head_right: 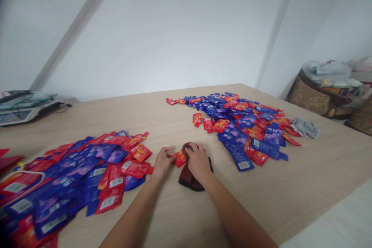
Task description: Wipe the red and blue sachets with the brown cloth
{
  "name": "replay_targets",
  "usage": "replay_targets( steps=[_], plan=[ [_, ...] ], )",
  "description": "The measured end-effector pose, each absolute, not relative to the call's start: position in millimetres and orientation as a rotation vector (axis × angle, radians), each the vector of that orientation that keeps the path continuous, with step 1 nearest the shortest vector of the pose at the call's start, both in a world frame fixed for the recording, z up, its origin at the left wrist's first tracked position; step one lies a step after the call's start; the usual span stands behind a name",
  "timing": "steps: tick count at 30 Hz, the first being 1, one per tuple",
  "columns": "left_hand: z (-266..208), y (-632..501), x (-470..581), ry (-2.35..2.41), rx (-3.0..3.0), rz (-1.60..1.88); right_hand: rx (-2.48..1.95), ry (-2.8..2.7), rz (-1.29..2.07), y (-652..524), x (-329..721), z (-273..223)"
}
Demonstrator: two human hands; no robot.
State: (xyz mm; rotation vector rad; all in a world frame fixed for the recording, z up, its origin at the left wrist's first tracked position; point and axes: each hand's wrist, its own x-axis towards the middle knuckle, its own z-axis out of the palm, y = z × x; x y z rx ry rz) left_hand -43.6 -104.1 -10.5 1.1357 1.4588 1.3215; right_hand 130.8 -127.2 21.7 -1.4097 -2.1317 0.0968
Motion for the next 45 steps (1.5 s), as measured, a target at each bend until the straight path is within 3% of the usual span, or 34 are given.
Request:
replay_targets(
  steps=[4,9,15,18,23,31,38,45],
  plan=[
    [-8,-105,-44,1.455,1.103,1.34,-1.154,-2.229,0.331,-144,110,29],
    [-9,-103,-47,1.322,1.051,1.285,-1.194,-2.113,0.561,-118,127,18],
    [-7,-103,-50,1.3,1.054,1.228,-1.574,-1.833,0.232,-95,178,17],
    [-5,-103,-50,1.299,1.066,1.222,-1.513,-1.817,0.095,-110,166,25],
    [-4,-104,-50,1.305,1.105,1.234,-1.264,-2.19,0.238,-131,123,29],
    [-5,-105,-48,1.323,1.107,1.254,-1.682,-2.02,0.236,-101,161,18],
    [-10,-103,-49,1.35,1.124,1.281,-1.283,-2.164,0.269,-140,111,28],
    [-8,-103,-48,1.377,1.125,1.262,-1.745,-2.016,0.174,-97,163,20]
  ],
)
